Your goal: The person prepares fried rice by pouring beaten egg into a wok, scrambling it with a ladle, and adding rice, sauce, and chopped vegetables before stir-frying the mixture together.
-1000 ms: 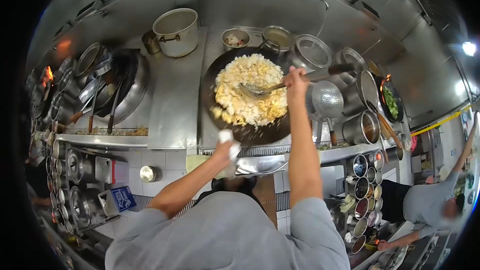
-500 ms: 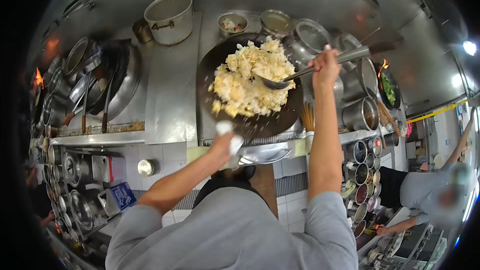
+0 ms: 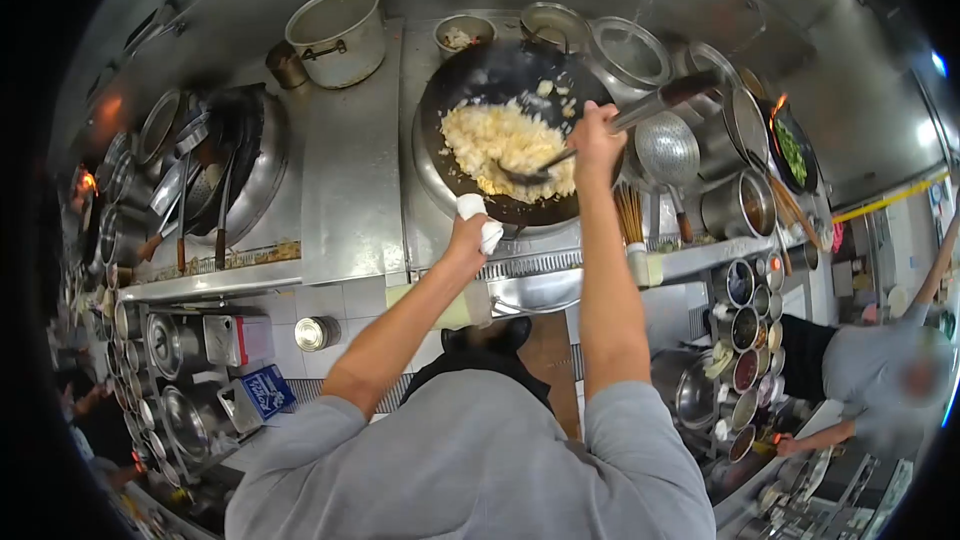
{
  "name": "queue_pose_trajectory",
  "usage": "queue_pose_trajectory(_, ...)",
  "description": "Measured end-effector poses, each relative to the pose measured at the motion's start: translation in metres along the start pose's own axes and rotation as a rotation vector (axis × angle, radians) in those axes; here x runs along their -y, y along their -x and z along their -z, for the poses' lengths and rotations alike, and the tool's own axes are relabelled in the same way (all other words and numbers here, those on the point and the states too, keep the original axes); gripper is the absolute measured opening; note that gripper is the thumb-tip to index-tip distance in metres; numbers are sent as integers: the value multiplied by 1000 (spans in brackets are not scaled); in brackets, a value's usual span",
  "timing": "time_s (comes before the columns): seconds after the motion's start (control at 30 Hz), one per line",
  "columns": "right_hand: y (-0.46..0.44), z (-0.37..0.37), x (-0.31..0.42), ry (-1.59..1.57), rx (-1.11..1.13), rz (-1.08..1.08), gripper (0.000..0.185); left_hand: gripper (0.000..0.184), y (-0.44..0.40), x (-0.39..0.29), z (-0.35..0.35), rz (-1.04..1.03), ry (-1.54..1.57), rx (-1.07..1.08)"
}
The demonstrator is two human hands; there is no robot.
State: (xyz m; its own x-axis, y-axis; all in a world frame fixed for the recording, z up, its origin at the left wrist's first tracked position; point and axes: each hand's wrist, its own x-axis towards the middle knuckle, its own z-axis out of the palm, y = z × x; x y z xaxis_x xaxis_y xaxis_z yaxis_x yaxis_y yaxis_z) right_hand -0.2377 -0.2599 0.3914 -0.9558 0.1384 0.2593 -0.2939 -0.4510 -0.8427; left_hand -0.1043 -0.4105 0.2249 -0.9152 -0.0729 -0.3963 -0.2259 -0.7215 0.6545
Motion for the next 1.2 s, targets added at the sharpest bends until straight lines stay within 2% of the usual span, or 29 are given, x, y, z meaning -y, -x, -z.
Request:
queue_pose_trajectory(0.03, -1, 1, 4, -10, 11, -18, 31, 17, 7, 21, 11, -25, 1, -103)
queue_pose_trajectory(0.07, -12, 1, 16, -17, 33, -26, 31, 28, 31, 30, 33, 67, -10, -40)
queue_pose_trajectory(0.1, -21, 4, 32, -15, 69, -23, 32, 39, 86, -4, 20, 106, 55, 65)
queue_pose_trajectory(0.13, -31, 2, 50, -23, 102, -11, 32, 40, 109, -28, 7, 80, 110, 123)
queue_pose_trajectory(0.2, -25, -5, 83, -18, 110, -14, 33, 31, 117, -34, 0, 152, 46, -2)
queue_pose_trajectory(0.27, -5, -20, 98, 6, 11, 51, 33, 26, 76, -43, -22, 239, 15, -128)
queue_pose_trajectory(0.33, 19, -11, 63, 61, -35, 148, 34, 27, 10, -15, -13, 114, 23, -68)
queue_pose_trajectory(0.37, 19, 1, 28, 39, 14, 91, 34, 27, 4, -10, -5, 103, 25, -66)
queue_pose_trajectory(0.43, 20, 14, 14, 31, 56, 22, 33, 35, 34, 22, 11, -27, -27, -148)
queue_pose_trajectory(0.47, 1, 7, 26, 26, 72, 32, 33, 43, 75, 12, 21, 74, 28, -80)
queue_pose_trajectory(0.5, -13, 2, 44, -55, 52, 6, 33, 48, 105, -2, 38, 82, -55, 10)
queue_pose_trajectory(0.53, -22, 0, 63, -75, 86, 15, 34, 43, 131, -30, 19, 92, -73, 22)
queue_pose_trajectory(0.6, -18, -21, 101, 2, -45, 5, 35, 38, 135, -48, -6, 235, 42, -21)
queue_pose_trajectory(0.67, -2, -24, 113, 3, -17, 36, 33, 13, 95, -57, -47, 161, 97, -181)
queue_pose_trajectory(0.7, 7, -21, 101, 42, -36, 102, 33, 14, 54, -37, -39, 159, 46, -138)
queue_pose_trajectory(0.73, 12, -15, 72, 121, -125, 128, 33, 15, 31, -25, -42, 57, 75, -114)
queue_pose_trajectory(0.8, 12, 3, 7, 118, -81, 9, 33, 17, 16, 9, -21, -46, 66, -98)
queue_pose_trajectory(0.87, -15, -6, 25, 30, 50, -59, 33, 25, 49, 20, 21, 29, -48, 2)
queue_pose_trajectory(0.93, -45, -15, 66, -15, 67, -84, 35, 38, 111, -33, -9, 7, -10, -83)
queue_pose_trajectory(0.97, -47, -30, 91, -9, 76, 19, 35, 48, 102, -28, 2, 127, -20, -124)
queue_pose_trajectory(1.0, -49, -38, 111, 37, 57, 38, 32, 37, 75, -10, 5, 71, 26, -100)
queue_pose_trajectory(1.07, -48, -37, 125, 9, 172, 133, 30, 25, 28, -21, -23, 26, 36, -105)
queue_pose_trajectory(1.1, -51, -40, 113, 3, 194, 140, 30, 25, 9, -16, -28, 0, 16, -134)
queue_pose_trajectory(1.17, -56, -22, 41, 127, -170, 3, 29, 21, -32, 3, -29, -75, -9, -219)
queue_pose_trajectory(1.2, -70, 17, -44, 359, -69, -92, 26, 22, -40, 9, -28, -98, 6, -167)
